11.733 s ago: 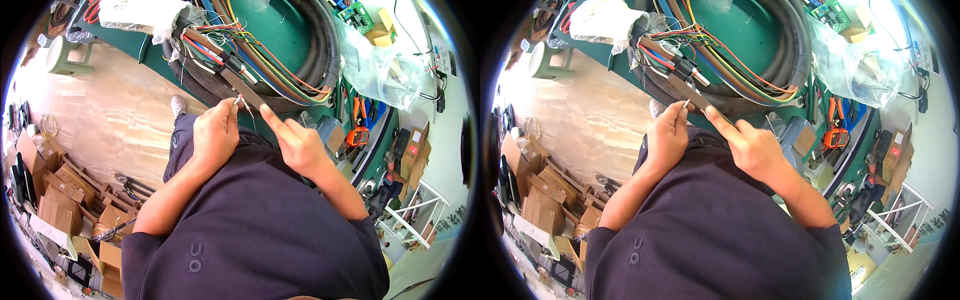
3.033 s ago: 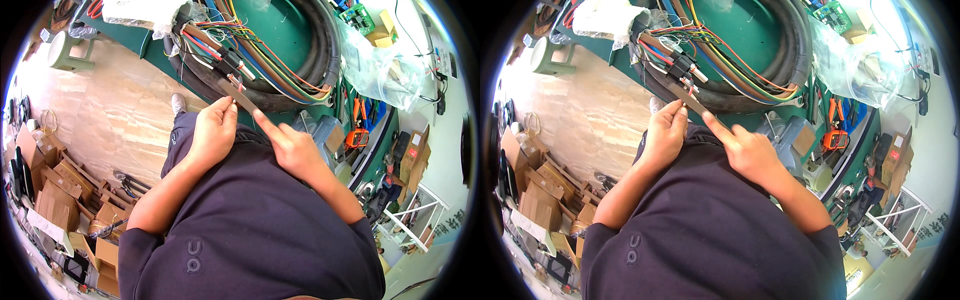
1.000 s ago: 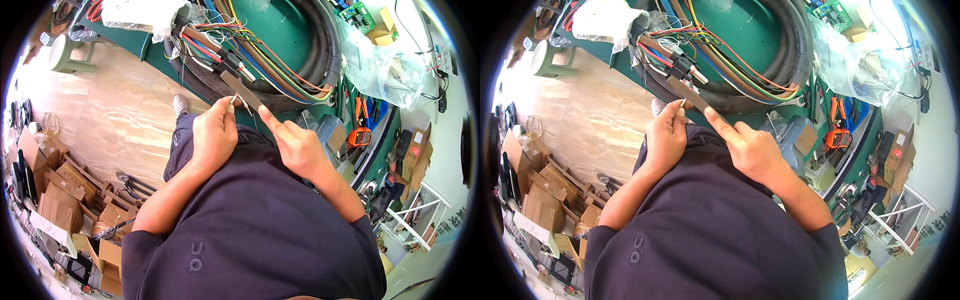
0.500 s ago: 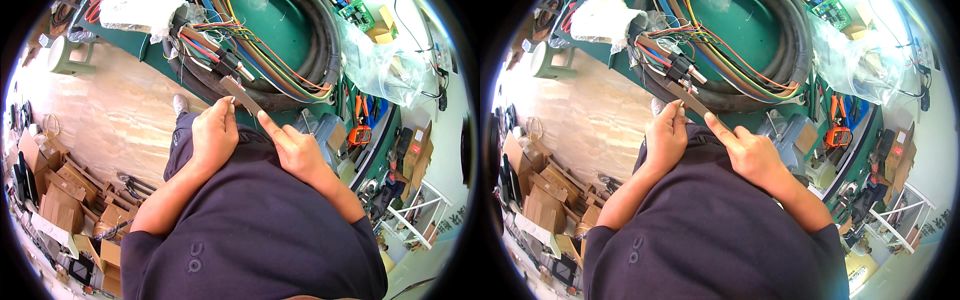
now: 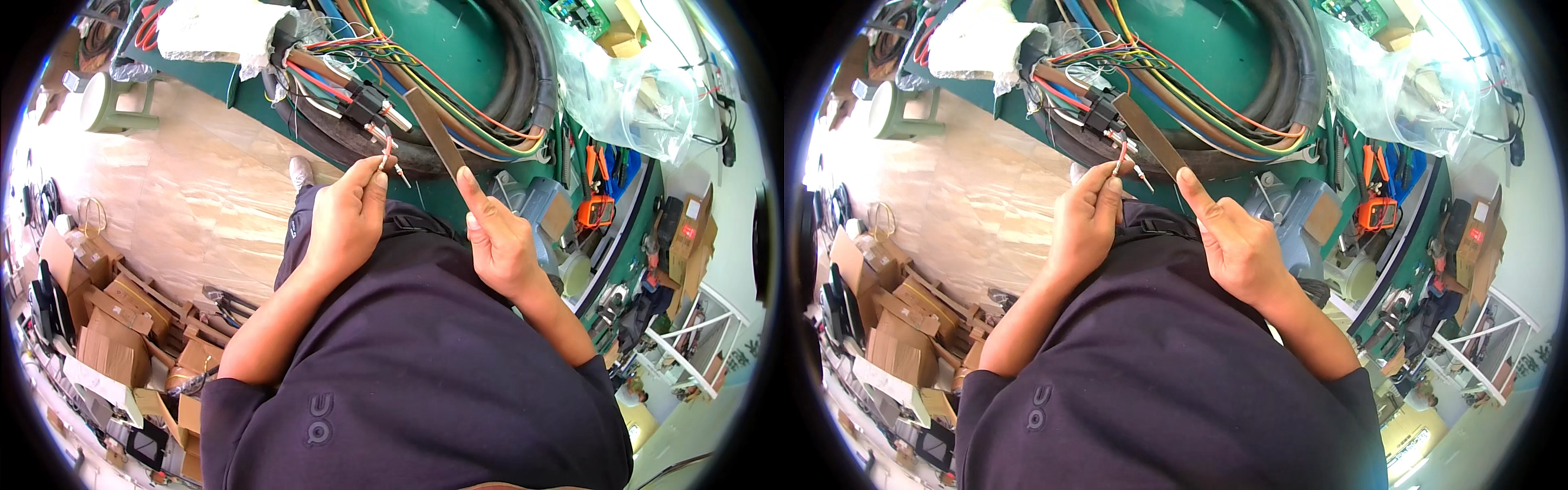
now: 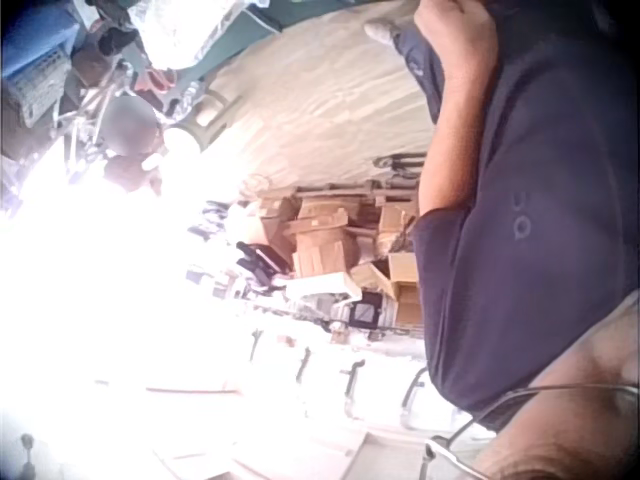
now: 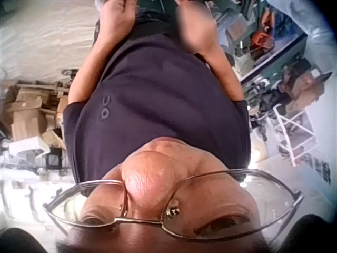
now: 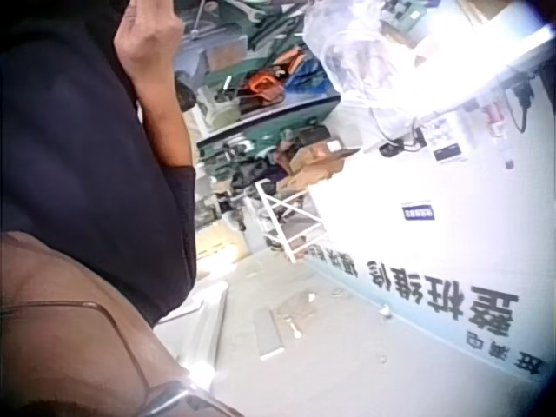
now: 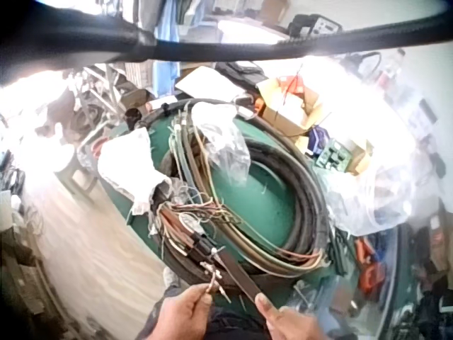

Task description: The person files the metal tips of electrical connectors on a large wiring harness by hand using a small file, while another person assists by holding the cable in place on a workbench.

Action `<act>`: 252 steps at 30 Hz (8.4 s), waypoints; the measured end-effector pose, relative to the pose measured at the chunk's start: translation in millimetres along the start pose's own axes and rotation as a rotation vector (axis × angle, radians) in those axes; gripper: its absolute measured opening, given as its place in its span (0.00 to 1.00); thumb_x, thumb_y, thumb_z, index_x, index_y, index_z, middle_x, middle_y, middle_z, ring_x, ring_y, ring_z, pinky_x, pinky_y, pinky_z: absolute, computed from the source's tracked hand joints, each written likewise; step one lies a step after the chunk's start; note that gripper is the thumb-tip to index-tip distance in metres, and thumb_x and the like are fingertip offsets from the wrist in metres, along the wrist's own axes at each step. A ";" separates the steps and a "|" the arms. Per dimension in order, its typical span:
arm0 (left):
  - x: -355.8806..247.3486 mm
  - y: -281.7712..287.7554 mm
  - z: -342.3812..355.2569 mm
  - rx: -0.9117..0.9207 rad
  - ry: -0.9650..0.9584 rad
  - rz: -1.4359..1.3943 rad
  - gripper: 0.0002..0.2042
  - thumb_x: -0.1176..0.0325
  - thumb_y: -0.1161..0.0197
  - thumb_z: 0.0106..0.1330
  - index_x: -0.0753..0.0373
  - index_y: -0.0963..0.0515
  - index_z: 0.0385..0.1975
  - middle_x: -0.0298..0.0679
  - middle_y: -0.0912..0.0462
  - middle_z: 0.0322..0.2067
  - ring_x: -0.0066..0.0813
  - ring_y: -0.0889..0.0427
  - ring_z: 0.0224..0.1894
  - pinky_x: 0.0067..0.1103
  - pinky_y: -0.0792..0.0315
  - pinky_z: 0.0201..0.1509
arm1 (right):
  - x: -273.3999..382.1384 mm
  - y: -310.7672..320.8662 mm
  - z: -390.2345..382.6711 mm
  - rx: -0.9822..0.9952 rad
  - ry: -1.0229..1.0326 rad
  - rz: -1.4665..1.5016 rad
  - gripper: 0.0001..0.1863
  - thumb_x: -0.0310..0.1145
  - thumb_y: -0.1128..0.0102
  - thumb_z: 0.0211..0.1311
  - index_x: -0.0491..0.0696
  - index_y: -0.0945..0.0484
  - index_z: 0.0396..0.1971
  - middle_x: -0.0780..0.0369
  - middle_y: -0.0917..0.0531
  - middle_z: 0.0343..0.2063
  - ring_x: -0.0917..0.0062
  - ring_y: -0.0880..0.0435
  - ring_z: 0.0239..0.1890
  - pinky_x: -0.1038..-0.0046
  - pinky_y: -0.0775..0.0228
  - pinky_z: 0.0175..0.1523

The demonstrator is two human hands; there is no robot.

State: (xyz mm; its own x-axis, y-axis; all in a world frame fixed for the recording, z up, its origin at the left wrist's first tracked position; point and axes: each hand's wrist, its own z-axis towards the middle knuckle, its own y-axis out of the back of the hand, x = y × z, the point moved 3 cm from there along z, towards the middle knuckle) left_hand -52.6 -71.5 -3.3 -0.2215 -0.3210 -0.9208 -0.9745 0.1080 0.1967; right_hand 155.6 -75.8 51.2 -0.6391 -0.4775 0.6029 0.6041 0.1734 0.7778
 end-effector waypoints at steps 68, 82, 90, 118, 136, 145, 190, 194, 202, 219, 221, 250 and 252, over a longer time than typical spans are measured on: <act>-20.1 1.2 80.7 -0.218 -0.767 0.462 0.08 0.69 0.24 0.55 0.55 0.15 0.32 0.31 0.17 0.33 0.34 0.18 0.50 0.37 0.40 0.68 | -68.9 -36.9 101.0 0.013 -0.814 1.071 0.11 0.36 0.39 0.72 0.46 0.24 0.31 0.68 0.24 0.21 0.85 0.27 0.16 0.79 0.32 0.21; -13.7 3.1 82.5 -0.179 -0.748 0.438 0.10 0.70 0.24 0.53 0.55 0.19 0.32 0.31 0.18 0.34 0.34 0.19 0.52 0.38 0.43 0.69 | -70.2 -45.0 95.2 0.000 -0.788 1.245 0.09 0.35 0.42 0.73 0.44 0.23 0.37 0.67 0.24 0.23 0.86 0.28 0.15 0.80 0.30 0.20; -12.1 3.3 81.7 -0.215 -0.761 0.414 0.12 0.68 0.22 0.53 0.53 0.19 0.33 0.30 0.17 0.35 0.34 0.19 0.53 0.38 0.42 0.70 | -69.4 -44.7 91.6 -0.020 -0.779 1.244 0.10 0.35 0.43 0.74 0.43 0.23 0.38 0.67 0.25 0.22 0.85 0.27 0.15 0.80 0.30 0.20; -15.9 3.3 82.3 -0.190 -0.730 0.418 0.11 0.69 0.22 0.52 0.53 0.19 0.32 0.30 0.17 0.35 0.32 0.18 0.50 0.36 0.43 0.69 | -67.6 -39.7 84.3 -0.011 -0.704 1.211 0.11 0.35 0.40 0.73 0.42 0.23 0.40 0.66 0.23 0.24 0.84 0.25 0.18 0.81 0.31 0.23; -14.9 1.2 82.3 -0.192 -0.741 0.468 0.12 0.68 0.22 0.51 0.53 0.17 0.34 0.31 0.16 0.37 0.32 0.18 0.51 0.37 0.43 0.69 | -64.4 -36.9 83.7 -0.028 -0.701 1.170 0.10 0.35 0.41 0.74 0.42 0.22 0.39 0.66 0.23 0.24 0.85 0.25 0.18 0.82 0.32 0.24; -12.2 1.3 82.2 -0.199 -0.751 0.463 0.12 0.68 0.22 0.51 0.53 0.18 0.33 0.31 0.16 0.35 0.32 0.18 0.51 0.37 0.43 0.70 | -64.7 -38.6 86.3 -0.054 -0.699 1.135 0.09 0.34 0.41 0.73 0.43 0.23 0.38 0.67 0.24 0.22 0.86 0.26 0.17 0.82 0.33 0.23; -13.9 1.3 83.1 -0.187 -0.744 0.462 0.05 0.69 0.28 0.60 0.55 0.18 0.32 0.30 0.17 0.31 0.33 0.19 0.47 0.36 0.43 0.68 | -51.5 -28.1 106.1 -0.027 -0.915 0.976 0.15 0.37 0.37 0.70 0.45 0.25 0.26 0.67 0.25 0.17 0.84 0.27 0.15 0.78 0.33 0.21; -16.2 1.2 83.3 -0.181 -0.735 0.458 0.04 0.69 0.29 0.61 0.55 0.18 0.32 0.30 0.17 0.31 0.31 0.19 0.47 0.36 0.43 0.68 | -51.6 -27.2 108.6 -0.005 -0.964 0.954 0.15 0.38 0.37 0.70 0.45 0.26 0.25 0.67 0.25 0.17 0.84 0.27 0.15 0.77 0.33 0.20; -16.8 1.5 83.6 -0.181 -0.729 0.456 0.03 0.69 0.29 0.61 0.56 0.17 0.32 0.30 0.17 0.30 0.31 0.19 0.47 0.36 0.42 0.67 | -51.2 -27.6 110.1 -0.006 -0.979 0.945 0.16 0.38 0.37 0.70 0.45 0.25 0.25 0.67 0.25 0.17 0.83 0.27 0.15 0.77 0.33 0.20; -45.5 31.0 77.9 -0.033 -0.268 0.067 0.12 0.75 0.28 0.62 0.62 0.17 0.46 0.38 0.13 0.33 0.30 0.17 0.37 0.25 0.26 0.47 | -27.9 -29.7 130.7 0.174 -0.720 0.933 0.21 0.47 0.40 0.75 0.41 0.20 0.33 0.68 0.24 0.17 0.87 0.27 0.16 0.80 0.35 0.21; -42.7 36.5 70.7 -0.005 -0.170 -0.021 0.09 0.76 0.30 0.64 0.64 0.16 0.43 0.39 0.12 0.33 0.27 0.17 0.34 0.23 0.25 0.41 | -26.5 -30.9 123.8 0.115 -0.704 0.903 0.22 0.48 0.45 0.78 0.41 0.19 0.37 0.69 0.24 0.19 0.87 0.26 0.17 0.82 0.34 0.23; -16.8 34.7 35.2 0.403 0.237 -0.397 0.14 0.65 0.48 0.81 0.73 0.22 0.45 0.33 0.26 0.18 0.20 0.25 0.24 0.18 0.29 0.32 | 10.4 -7.0 39.7 -0.064 -0.608 0.436 0.19 0.32 0.44 0.75 0.37 0.26 0.59 0.49 0.15 0.32 0.60 0.14 0.32 0.66 0.25 0.39; -16.6 25.1 34.1 0.385 0.251 -0.486 0.14 0.66 0.49 0.81 0.73 0.22 0.46 0.32 0.27 0.18 0.19 0.25 0.24 0.18 0.29 0.33 | 12.1 -8.5 34.4 -0.068 -0.598 0.420 0.21 0.31 0.44 0.74 0.38 0.28 0.62 0.47 0.14 0.36 0.55 0.13 0.37 0.65 0.23 0.42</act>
State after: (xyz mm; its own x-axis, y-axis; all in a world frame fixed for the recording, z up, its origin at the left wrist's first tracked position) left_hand -72.2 -31.4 5.5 0.1927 -0.6223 -0.7587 -0.8931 0.2090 -0.3983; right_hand 126.4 -53.4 58.0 -0.4859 0.1724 0.8568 0.8711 0.1749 0.4588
